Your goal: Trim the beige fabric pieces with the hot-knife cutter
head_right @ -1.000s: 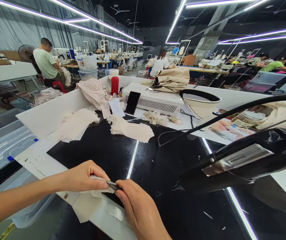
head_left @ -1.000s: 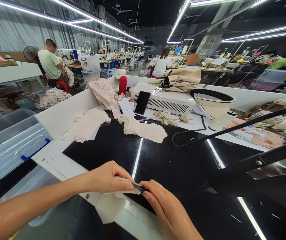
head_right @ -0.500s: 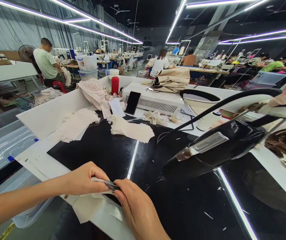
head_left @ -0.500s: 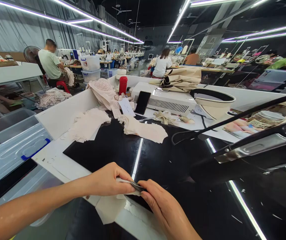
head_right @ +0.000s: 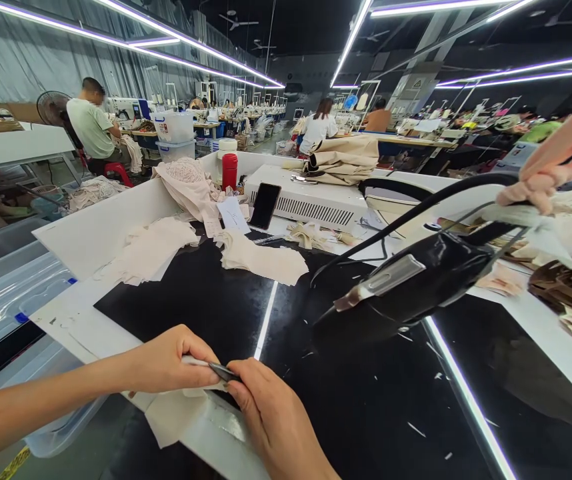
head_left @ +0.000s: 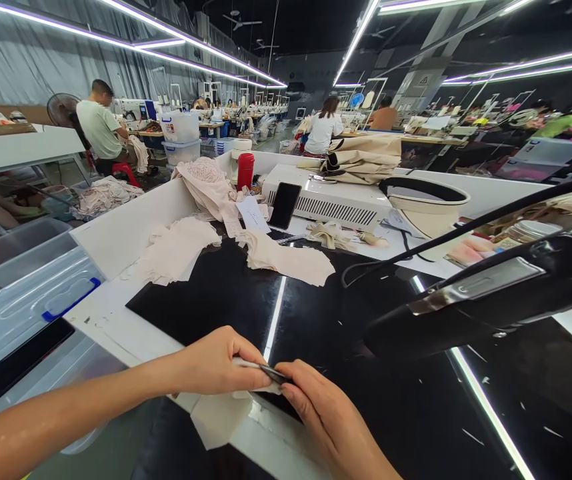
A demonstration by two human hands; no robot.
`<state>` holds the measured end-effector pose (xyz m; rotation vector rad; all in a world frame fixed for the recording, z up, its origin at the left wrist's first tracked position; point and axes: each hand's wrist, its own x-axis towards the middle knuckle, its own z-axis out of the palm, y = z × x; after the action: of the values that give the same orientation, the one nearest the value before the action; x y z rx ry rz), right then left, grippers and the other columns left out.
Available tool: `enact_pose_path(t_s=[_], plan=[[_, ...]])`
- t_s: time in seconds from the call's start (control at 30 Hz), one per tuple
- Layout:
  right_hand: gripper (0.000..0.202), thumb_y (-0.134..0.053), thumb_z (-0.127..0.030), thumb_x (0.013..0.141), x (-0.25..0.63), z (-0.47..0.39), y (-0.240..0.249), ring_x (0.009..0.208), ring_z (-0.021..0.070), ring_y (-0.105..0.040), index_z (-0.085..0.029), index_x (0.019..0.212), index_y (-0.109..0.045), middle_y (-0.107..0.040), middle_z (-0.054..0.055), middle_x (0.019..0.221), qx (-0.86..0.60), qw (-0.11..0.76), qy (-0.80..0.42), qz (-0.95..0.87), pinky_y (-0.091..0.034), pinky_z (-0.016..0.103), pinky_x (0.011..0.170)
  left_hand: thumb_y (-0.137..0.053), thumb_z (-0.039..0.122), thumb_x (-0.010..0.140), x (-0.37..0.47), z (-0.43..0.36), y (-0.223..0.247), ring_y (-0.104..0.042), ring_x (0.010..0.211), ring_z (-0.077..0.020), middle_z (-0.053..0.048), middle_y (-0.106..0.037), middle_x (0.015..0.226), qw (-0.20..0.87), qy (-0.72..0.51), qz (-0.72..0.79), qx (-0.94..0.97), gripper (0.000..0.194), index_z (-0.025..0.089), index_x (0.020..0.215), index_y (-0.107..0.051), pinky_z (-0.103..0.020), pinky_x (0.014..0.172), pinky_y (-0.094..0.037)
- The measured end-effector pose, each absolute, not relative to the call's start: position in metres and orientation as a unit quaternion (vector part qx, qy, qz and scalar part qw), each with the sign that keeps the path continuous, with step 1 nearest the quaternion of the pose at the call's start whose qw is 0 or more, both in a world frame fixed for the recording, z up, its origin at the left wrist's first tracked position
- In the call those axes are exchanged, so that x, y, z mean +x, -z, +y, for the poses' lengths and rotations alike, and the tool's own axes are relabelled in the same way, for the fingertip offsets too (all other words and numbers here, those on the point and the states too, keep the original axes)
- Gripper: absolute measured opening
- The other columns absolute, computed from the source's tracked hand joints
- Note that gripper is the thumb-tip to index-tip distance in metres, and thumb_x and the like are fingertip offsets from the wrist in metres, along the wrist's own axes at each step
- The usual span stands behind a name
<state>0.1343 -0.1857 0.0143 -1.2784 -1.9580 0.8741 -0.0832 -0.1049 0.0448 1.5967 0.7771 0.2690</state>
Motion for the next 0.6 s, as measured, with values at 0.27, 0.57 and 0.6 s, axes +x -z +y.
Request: enact_pose_path(t_s=[0.27,0.57,0.6], plan=[[0.036,-0.035,-0.046,0.112,0.133,-0.184,-0.012,0.075,0.0176,-0.062,-0.026,0.102,-0.063,-0.062,0.000,0.085,-0.482,0.312,-0.319,-0.754,-0.049,0.029,0.071,-0.069,0.035,0.087,-0.083,-0.105,-0.043,-0.032,0.060,-0.0098,0.004,-0.040,0.060,0.629,-0.114,0.337,0.691,0.026,0.011,0.079,-0.076,-0.026,0.052,-0.022],[0.032,-0.039,-0.046,0.110,0.136,-0.192,-0.006,0.082,0.0190,-0.070,-0.033,0.117,-0.067,-0.071,0.001,0.092,-0.480,0.360,-0.244,-0.761,-0.058,0.026,0.071,-0.070,0.030,0.085,-0.084,-0.107,-0.043,-0.042,0.063,-0.0102,0.002,-0.056,0.066,0.641,-0.110,0.321,0.688,0.020,0.014,0.086,-0.081,-0.023,0.056,-0.030],[0.032,-0.040,-0.047,0.110,0.139,-0.195,-0.004,0.085,0.0213,-0.072,-0.034,0.120,-0.068,-0.073,0.002,0.095,-0.488,0.363,-0.224,-0.762,-0.060,0.028,0.072,-0.071,0.031,0.084,-0.085,-0.107,-0.041,-0.046,0.065,-0.0108,0.001,-0.061,0.069,0.642,-0.108,0.321,0.688,0.021,0.015,0.090,-0.082,-0.022,0.058,-0.033]])
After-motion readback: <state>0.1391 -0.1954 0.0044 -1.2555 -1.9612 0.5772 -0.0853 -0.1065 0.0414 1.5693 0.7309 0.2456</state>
